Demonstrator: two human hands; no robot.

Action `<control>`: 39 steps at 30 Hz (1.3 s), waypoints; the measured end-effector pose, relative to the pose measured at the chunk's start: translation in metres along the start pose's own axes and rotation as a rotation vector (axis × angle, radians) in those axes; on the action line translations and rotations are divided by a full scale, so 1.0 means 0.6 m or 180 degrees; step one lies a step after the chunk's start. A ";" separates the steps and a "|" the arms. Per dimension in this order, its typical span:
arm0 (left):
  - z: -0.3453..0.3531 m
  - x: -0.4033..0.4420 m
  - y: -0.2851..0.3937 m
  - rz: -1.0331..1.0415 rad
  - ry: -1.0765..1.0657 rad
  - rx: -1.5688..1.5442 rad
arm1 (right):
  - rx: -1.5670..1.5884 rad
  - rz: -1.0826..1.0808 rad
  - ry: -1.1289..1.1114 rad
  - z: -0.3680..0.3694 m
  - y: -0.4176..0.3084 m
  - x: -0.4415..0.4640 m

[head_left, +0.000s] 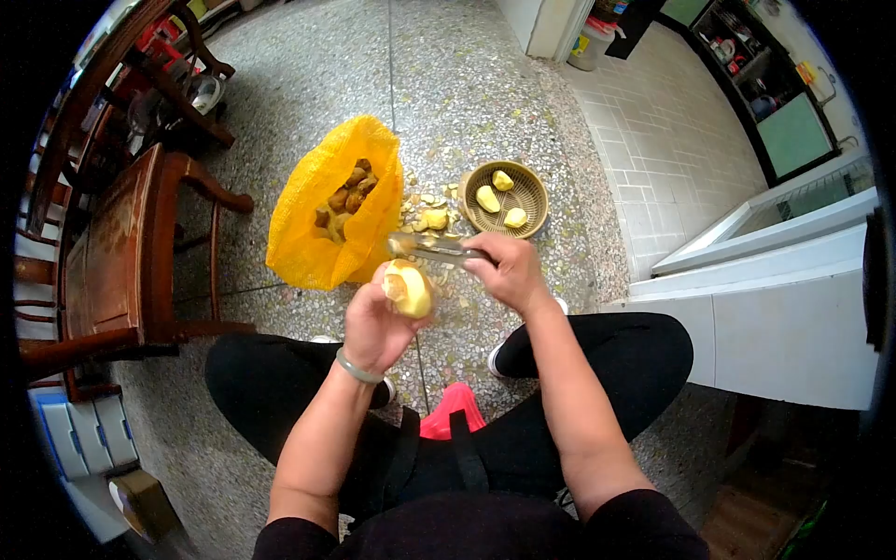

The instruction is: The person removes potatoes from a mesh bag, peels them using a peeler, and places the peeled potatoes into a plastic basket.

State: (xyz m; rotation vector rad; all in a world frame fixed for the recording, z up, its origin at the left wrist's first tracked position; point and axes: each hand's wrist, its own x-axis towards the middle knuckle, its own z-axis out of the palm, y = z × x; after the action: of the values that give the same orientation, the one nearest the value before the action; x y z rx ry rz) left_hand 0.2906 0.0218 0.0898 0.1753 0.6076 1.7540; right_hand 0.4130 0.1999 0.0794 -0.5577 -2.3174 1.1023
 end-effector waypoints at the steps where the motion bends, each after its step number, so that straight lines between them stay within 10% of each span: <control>1: 0.011 -0.003 0.004 -0.0017 -0.0011 0.0014 | 0.0001 0.0008 0.0023 -0.005 0.012 0.000; 5: 0.025 -0.006 0.005 0.0086 0.0095 0.0111 | 0.0214 0.0735 -0.0297 -0.022 -0.002 -0.001; 13: 0.016 0.002 -0.007 0.0274 0.0526 -0.0670 | 0.0571 -0.0481 -0.0369 0.001 -0.059 -0.006; 23: 0.026 -0.005 0.000 0.0336 0.0643 0.1380 | 0.1126 0.1065 -0.0248 -0.006 0.014 -0.004; 29: 0.025 -0.003 0.005 0.0635 0.0742 0.0910 | 0.1982 0.1355 -0.0465 -0.011 -0.055 0.006; 39: 0.012 0.004 -0.010 0.0483 0.0729 0.0803 | 0.0032 -0.0872 0.0142 0.004 -0.072 0.000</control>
State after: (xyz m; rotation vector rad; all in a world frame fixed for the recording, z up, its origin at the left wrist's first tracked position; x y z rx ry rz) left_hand 0.2983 0.0275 0.0927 0.2009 1.0059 1.8538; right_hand 0.4052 0.1734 0.1127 -0.2479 -2.2659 0.9605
